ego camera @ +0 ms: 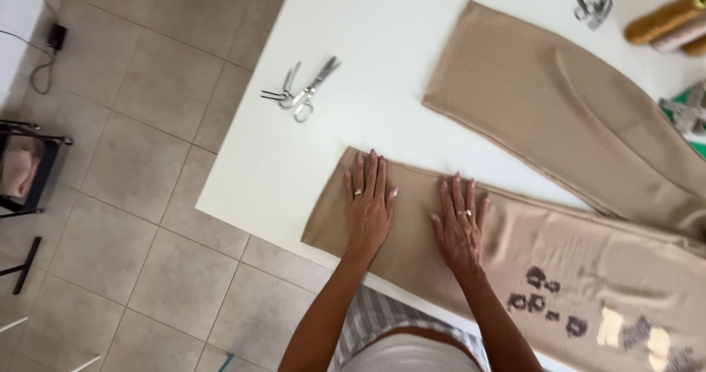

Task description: Marking, cutting, and pinning fabric for garment assembly.

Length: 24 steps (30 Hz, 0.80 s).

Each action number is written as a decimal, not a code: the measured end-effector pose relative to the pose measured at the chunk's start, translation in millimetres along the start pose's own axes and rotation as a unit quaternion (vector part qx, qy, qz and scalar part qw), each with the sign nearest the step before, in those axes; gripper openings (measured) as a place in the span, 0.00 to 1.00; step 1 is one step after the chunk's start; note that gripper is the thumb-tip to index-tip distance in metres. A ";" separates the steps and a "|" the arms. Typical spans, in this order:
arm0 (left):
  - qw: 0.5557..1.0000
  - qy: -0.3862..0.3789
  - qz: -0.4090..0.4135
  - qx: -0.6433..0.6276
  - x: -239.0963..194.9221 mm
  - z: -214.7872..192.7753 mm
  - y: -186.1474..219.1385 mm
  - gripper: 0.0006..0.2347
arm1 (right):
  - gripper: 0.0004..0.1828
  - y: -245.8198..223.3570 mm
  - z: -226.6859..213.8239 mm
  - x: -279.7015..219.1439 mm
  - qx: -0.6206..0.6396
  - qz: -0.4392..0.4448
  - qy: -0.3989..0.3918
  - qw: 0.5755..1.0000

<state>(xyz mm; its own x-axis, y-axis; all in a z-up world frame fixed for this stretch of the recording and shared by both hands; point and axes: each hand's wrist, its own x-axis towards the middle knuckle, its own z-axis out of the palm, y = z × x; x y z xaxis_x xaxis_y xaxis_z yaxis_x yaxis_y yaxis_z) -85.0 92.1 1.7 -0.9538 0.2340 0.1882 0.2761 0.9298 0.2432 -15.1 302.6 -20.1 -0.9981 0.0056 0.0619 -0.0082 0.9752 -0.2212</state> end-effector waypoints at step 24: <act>0.980 0.023 -0.173 -0.098 -136.6 -43.7 -77.6 0.30 | 0.41 -124.5 42.3 86.7 0.019 -0.239 0.007 0.971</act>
<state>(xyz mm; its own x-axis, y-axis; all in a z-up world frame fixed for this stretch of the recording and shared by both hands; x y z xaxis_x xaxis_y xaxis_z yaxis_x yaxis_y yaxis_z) 29.1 -24.4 -1.3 -0.9893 -0.1029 0.1038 -0.0411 0.8774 0.4781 -103.2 172.3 -28.4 -0.8790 -0.4417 0.1799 -0.4723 0.8586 -0.1995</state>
